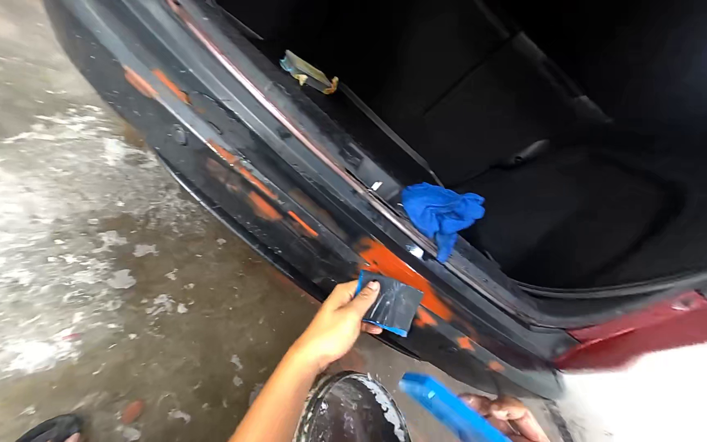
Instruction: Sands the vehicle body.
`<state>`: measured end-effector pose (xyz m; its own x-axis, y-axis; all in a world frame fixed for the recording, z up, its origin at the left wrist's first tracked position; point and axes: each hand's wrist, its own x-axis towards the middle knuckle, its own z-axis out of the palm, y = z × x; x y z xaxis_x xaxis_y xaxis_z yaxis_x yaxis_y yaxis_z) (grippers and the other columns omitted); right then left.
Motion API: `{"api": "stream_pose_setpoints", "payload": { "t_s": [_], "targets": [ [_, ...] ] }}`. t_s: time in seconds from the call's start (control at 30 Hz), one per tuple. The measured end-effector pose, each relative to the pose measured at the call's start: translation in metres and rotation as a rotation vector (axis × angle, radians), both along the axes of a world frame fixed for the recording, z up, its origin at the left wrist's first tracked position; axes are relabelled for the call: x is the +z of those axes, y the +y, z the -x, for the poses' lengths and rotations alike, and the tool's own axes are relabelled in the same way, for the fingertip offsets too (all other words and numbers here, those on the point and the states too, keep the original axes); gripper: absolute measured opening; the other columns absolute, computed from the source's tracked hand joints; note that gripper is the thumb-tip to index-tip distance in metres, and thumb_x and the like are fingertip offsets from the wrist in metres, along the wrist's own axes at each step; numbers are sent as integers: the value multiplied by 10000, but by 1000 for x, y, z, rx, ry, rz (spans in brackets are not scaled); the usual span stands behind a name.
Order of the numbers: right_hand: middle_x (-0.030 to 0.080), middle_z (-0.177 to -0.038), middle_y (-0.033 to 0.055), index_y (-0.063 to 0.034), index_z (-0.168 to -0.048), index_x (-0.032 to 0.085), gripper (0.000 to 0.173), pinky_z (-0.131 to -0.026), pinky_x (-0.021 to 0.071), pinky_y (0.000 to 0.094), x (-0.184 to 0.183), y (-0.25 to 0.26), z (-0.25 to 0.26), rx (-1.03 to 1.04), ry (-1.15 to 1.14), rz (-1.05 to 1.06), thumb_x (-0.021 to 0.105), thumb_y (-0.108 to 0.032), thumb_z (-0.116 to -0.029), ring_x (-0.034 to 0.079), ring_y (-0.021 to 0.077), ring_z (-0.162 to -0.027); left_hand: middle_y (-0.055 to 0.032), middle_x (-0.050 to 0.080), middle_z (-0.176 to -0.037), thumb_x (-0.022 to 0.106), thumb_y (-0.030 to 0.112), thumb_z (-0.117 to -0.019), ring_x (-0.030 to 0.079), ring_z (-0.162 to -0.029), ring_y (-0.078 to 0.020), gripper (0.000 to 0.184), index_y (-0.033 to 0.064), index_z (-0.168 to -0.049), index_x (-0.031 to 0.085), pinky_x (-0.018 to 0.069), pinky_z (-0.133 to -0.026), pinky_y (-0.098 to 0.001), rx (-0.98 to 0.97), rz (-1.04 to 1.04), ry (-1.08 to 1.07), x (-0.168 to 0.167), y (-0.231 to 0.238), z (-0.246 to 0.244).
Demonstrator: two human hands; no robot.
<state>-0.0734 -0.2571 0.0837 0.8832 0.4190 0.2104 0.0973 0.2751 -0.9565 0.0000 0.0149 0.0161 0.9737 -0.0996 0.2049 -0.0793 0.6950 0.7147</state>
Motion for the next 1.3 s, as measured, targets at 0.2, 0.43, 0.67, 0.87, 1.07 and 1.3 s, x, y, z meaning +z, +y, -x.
{"api": "stream_pose_setpoints", "payload": {
  "t_s": [0.2,0.43,0.67,0.87,1.07,1.3],
  "targets": [
    [588,-1397,272,-27,-1279,590,460,-959,587,499,-5,63,23,-198,396,-651,561,-384,-992,636,402,-1245,-117,726,-1116,324,228,-1128,724,-1008,-201,394,6,-1222,635,630,-860,-376,-37,50,-68,2,-20,7],
    [446,-1548,283,-16,-1494,452,836,-1153,459,430,-9,102,16,-123,507,-850,383,-678,-989,485,401,-1424,-94,697,-1221,251,284,-1135,656,-1180,-148,496,-12,-1267,626,543,-1051,-361,-10,98,-211,-5,-39,21],
    [728,-892,76,-126,-1105,661,476,-696,601,310,-27,113,15,-475,326,-223,409,-529,-1070,714,160,-761,-123,719,-1141,404,178,-1118,709,-1077,-195,316,-42,-1254,585,576,-998,-399,38,295,-231,5,-39,29],
    [710,-1068,129,-83,-1339,398,311,-589,657,391,-31,109,5,-465,47,46,507,-116,-1050,761,236,-774,-118,731,-1087,378,204,-1124,727,-1014,-188,333,-29,-1222,594,597,-954,-386,49,354,-167,10,-30,28],
    [693,-1186,66,-123,-1480,336,491,-604,656,392,-25,103,-13,-305,-197,153,455,-34,-1012,753,204,-889,-115,719,-1106,290,280,-1141,709,-1046,-183,446,-22,-1232,606,582,-971,-390,-7,379,-159,11,-35,28],
    [596,-1357,101,-1,-1475,438,539,-589,642,320,-17,107,-34,-422,-496,289,504,7,-940,722,172,-973,-132,686,-1227,300,272,-1140,658,-1182,-181,457,-44,-1258,609,521,-1076,-397,58,298,-189,13,-13,24]
  ]
}}
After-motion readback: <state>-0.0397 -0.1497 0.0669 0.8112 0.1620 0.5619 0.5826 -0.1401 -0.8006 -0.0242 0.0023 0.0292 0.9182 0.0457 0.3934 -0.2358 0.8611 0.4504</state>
